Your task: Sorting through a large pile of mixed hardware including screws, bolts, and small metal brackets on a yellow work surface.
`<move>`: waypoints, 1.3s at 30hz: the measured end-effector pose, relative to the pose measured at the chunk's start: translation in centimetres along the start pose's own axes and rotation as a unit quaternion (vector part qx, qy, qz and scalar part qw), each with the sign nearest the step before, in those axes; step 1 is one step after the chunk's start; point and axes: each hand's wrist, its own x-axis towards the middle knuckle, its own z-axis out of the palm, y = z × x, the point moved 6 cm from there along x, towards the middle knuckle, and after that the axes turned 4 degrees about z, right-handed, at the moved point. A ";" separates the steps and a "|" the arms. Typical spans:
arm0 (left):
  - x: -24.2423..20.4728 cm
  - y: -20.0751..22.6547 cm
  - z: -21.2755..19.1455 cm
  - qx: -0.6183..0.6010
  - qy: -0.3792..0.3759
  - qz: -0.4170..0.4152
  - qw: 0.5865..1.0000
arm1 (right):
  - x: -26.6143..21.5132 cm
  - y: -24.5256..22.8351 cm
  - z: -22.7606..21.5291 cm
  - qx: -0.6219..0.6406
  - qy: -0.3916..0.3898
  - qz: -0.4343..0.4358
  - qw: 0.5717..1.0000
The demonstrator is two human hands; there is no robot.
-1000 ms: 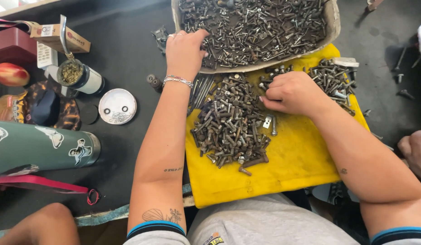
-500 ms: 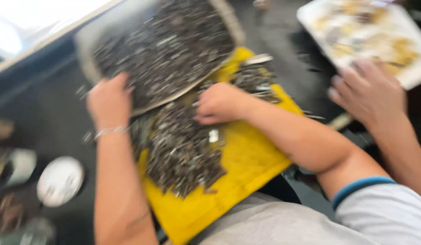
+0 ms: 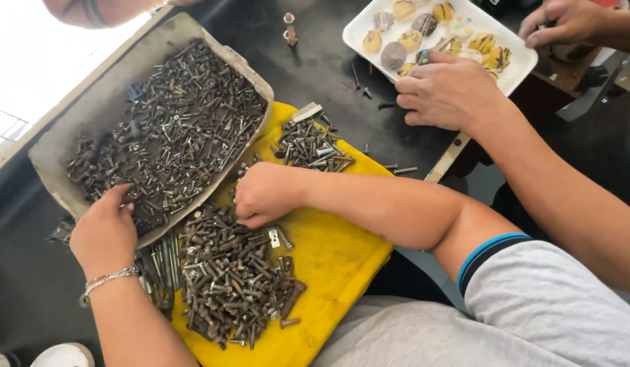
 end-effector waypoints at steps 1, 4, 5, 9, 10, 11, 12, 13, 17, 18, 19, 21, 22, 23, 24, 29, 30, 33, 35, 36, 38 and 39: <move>0.0 -0.2 0.3 -0.011 0.002 0.003 1.000 | 0.0 0.0 0.0 0.005 -0.003 -0.001 1.000; -0.1 0.0 0.1 -0.033 0.002 0.004 0.999 | 0.1 0.0 -0.2 0.011 -0.017 0.002 1.000; -0.1 0.1 -0.1 -0.044 0.000 0.003 0.999 | 0.2 0.0 -0.1 0.012 -0.028 0.007 1.000; -0.2 -0.3 0.4 -0.047 0.023 0.009 0.999 | 0.1 0.0 -0.1 0.016 -0.027 0.005 0.999; -0.2 -0.3 0.6 -0.043 0.021 0.010 0.999 | 0.1 0.0 -0.1 0.012 -0.021 0.003 1.000; -0.1 -0.4 0.7 -0.040 0.020 0.012 0.999 | 0.0 0.0 -0.1 0.007 -0.016 0.001 1.000; -0.1 -0.3 0.6 -0.040 0.021 0.012 0.999 | 0.0 0.0 -0.3 0.006 -0.015 0.000 1.000; -0.1 -0.2 0.6 -0.040 0.017 0.011 0.999 | 0.1 -0.1 -0.3 0.010 -0.022 0.003 1.000; 0.2 -1.2 2.0 -0.054 0.041 0.020 0.997 | 0.1 -0.1 -0.1 0.009 -0.025 -0.004 1.000; 0.1 -0.8 1.3 -0.053 0.044 0.017 0.998 | 0.1 -0.1 -0.1 0.009 -0.023 -0.008 1.000; 0.1 -0.5 0.9 -0.062 0.026 0.008 0.998 | 0.1 -0.1 -0.1 0.006 -0.025 -0.003 1.000; 0.0 -0.3 0.6 -0.070 0.009 -0.001 0.998 | 0.1 -0.1 -0.1 0.004 -0.026 0.002 1.000; 0.0 -0.4 0.7 -0.074 0.013 0.004 0.997 | 0.1 -0.1 -0.2 0.006 -0.023 0.000 1.000; -0.1 -0.4 0.8 -0.079 0.016 0.009 0.997 | 0.1 -0.1 -0.3 0.010 -0.022 0.000 1.000; -0.1 -0.3 0.7 -0.080 0.016 0.008 0.997 | 0.1 -0.1 -0.3 0.010 -0.022 0.000 1.000; -0.2 0.2 0.1 -0.090 0.010 0.003 0.996 | 0.0 0.0 0.0 0.003 -0.034 0.002 0.999; -0.2 0.1 0.3 -0.090 0.010 0.002 0.996 | 0.0 0.1 0.0 0.003 -0.034 0.002 0.999; -0.1 -0.2 0.7 -0.087 0.020 0.010 0.996 | 0.0 0.1 0.1 0.009 -0.033 -0.002 0.999; -0.1 -0.5 0.9 -0.102 0.035 0.016 0.994 | 0.0 0.2 0.2 0.010 -0.035 0.004 0.999; -0.2 -0.4 0.9 -0.102 0.035 0.015 0.994 | 0.0 0.2 0.2 0.011 -0.035 0.004 0.999; -0.2 -0.2 0.6 -0.074 0.037 0.023 0.996 | 0.0 0.3 0.3 0.017 -0.042 0.006 0.999; -0.2 -0.3 0.8 -0.074 0.037 0.023 0.996 | 0.0 0.2 0.3 0.018 -0.042 0.005 0.999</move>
